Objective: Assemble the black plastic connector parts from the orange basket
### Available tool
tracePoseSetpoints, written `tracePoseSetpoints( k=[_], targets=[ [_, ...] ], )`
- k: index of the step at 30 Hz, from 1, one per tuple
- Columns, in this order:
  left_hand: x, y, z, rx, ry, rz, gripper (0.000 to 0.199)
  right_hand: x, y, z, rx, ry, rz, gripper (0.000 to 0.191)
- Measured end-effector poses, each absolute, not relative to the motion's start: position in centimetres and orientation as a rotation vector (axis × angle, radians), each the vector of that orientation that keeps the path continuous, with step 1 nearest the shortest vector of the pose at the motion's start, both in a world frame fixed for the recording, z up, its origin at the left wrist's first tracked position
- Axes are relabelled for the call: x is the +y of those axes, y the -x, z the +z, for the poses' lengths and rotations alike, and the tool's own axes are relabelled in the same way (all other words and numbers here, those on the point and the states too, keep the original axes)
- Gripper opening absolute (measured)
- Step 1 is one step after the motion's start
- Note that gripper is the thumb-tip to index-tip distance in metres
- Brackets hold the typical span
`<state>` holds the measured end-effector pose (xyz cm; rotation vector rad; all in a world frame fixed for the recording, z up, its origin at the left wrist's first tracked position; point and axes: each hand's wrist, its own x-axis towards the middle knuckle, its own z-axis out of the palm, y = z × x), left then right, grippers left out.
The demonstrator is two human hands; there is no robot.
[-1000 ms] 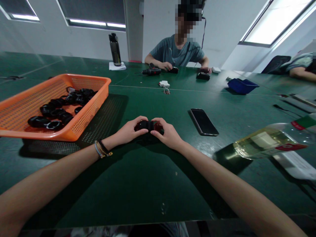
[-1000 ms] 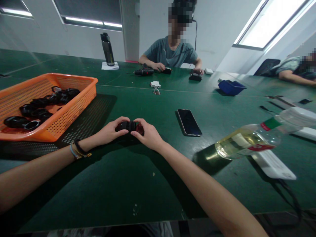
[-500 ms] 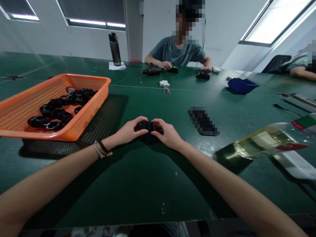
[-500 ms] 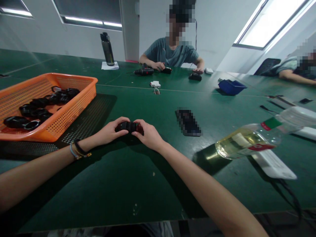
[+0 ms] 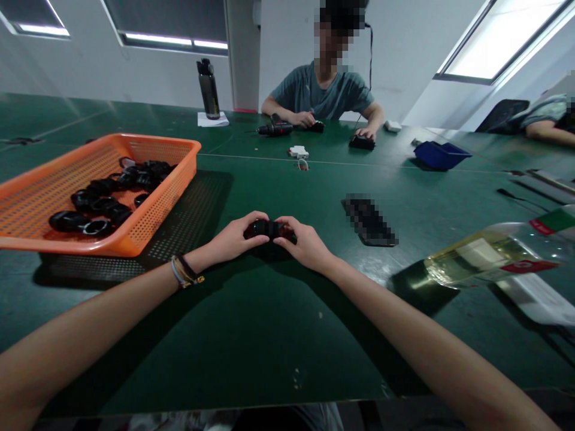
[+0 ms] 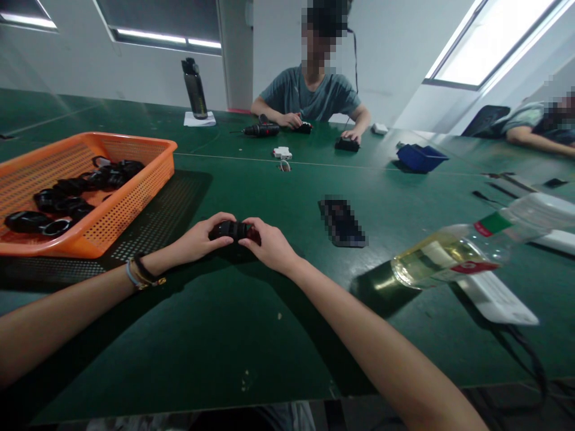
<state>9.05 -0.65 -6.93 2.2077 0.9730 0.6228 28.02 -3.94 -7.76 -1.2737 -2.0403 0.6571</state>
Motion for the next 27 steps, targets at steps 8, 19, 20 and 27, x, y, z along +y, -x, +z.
tracePoseSetpoints(
  k=[8,19,20,27],
  targets=[
    [-0.77,-9.07,-6.84,0.987,-2.209,0.624,0.033,-3.74,-28.02,-8.05,-2.039,1.281,0.65,0.029],
    [-0.71,-9.11,-6.9,0.971,-2.216,0.619,0.033,-3.69,-28.08,-8.14,-2.041,1.284,0.671,0.027],
    [-0.71,-9.1,-6.9,0.972,-2.216,0.618,0.033,-3.71,-28.08,-8.11,-2.043,1.285,0.672,0.027],
    [-0.69,-9.06,-6.89,0.984,-2.225,0.616,0.032,-3.65,-28.07,-8.11,-2.039,1.301,0.672,0.026]
  ],
)
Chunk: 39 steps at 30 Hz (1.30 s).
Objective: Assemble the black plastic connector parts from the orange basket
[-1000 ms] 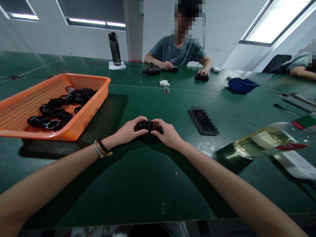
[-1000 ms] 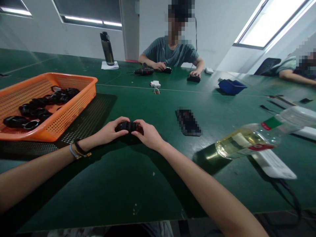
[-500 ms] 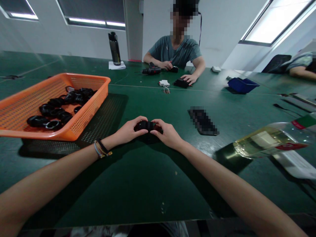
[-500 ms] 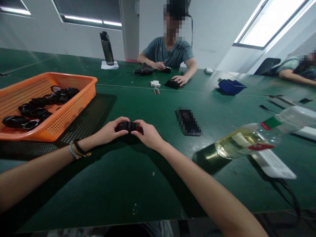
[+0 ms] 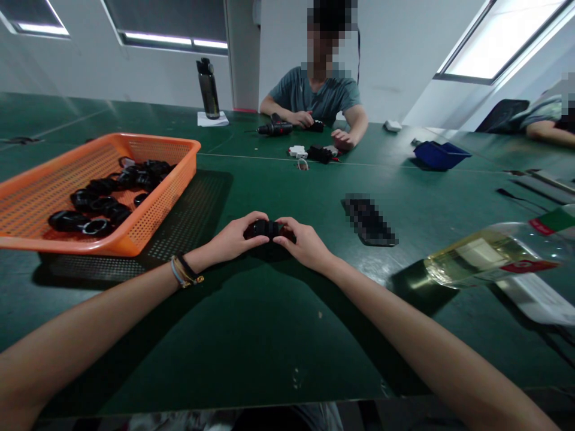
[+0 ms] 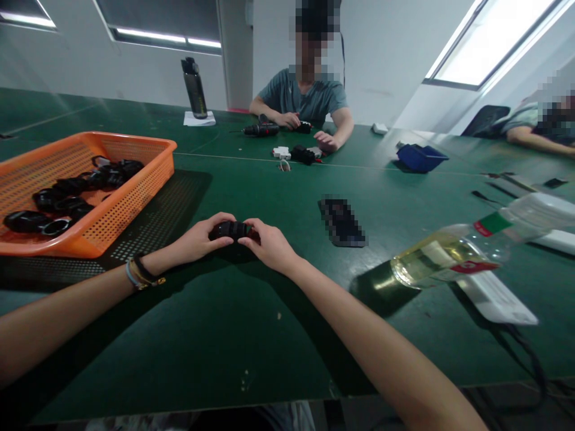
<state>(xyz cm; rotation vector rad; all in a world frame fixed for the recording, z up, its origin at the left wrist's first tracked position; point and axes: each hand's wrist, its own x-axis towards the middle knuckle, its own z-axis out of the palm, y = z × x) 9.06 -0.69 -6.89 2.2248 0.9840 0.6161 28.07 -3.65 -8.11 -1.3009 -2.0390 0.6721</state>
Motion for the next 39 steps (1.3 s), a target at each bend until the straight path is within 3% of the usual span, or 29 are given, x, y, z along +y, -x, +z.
tracePoseSetpoints(
  k=[39],
  targets=[
    [-0.79,-9.16,-6.72,0.987,-2.23,0.606,0.034,-3.42,-27.98,-8.05,-2.092,1.388,0.576,0.024]
  ],
)
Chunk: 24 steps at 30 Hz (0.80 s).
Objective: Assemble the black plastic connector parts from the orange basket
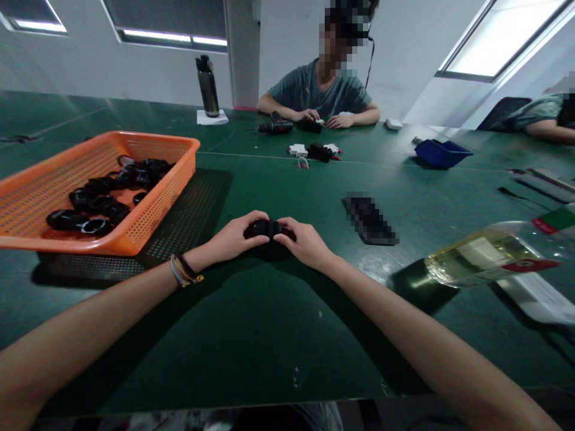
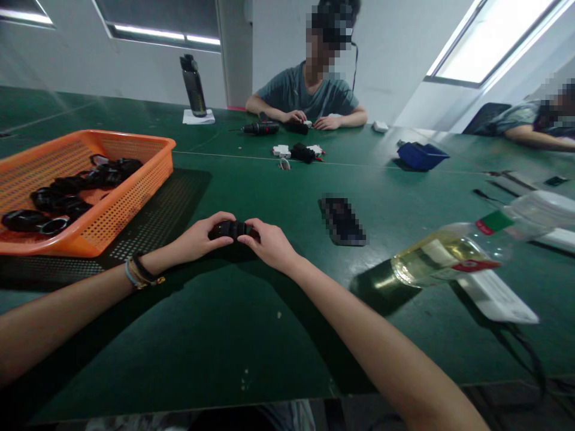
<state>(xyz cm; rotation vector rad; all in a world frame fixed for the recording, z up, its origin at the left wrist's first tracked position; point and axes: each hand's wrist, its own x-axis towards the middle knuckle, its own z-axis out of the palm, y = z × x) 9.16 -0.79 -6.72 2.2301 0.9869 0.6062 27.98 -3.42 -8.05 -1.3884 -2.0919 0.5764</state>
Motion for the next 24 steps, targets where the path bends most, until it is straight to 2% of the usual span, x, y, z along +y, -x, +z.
tracePoseSetpoints(
  k=[24],
  targets=[
    [-0.71,-9.14,-6.94,0.966,-2.245,0.62,0.034,-3.51,-27.94,-7.91,-2.103,1.37,0.583,0.019]
  ],
)
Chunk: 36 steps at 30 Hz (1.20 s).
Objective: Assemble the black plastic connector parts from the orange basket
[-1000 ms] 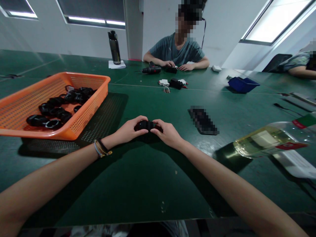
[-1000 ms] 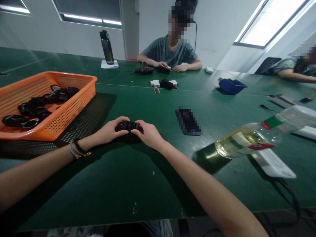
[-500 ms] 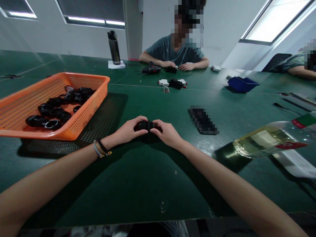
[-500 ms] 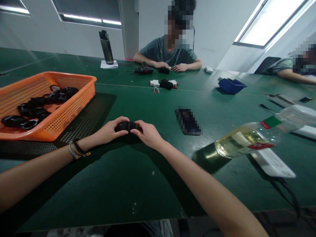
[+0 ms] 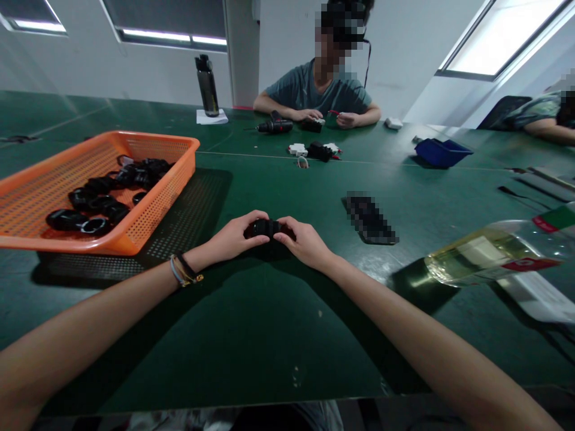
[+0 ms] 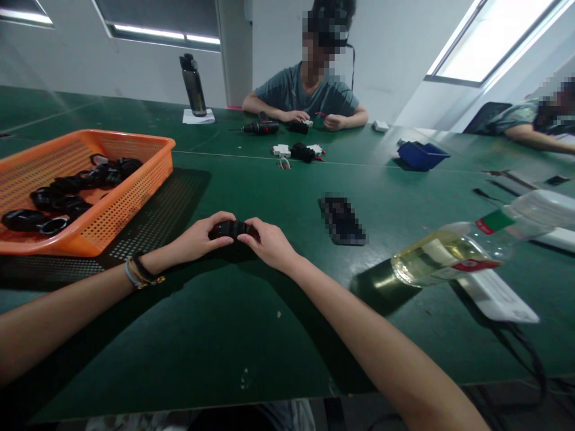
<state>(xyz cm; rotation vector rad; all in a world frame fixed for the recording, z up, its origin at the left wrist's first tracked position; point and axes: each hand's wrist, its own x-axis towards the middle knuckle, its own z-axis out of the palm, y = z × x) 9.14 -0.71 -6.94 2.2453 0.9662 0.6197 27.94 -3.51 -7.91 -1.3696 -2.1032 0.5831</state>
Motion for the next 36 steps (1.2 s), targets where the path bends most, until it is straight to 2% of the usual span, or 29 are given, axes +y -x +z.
tracePoseSetpoints(
  k=[6,36],
  targets=[
    [-0.72,-9.19,-6.81,0.968,-2.247,0.623,0.035,-3.89,-28.26,-8.07,-2.12,1.172,0.612,0.035],
    [-0.78,-9.07,-6.79,0.997,-2.25,0.584,0.033,-3.83,-28.05,-7.83,-2.127,1.277,0.667,0.03]
  ],
)
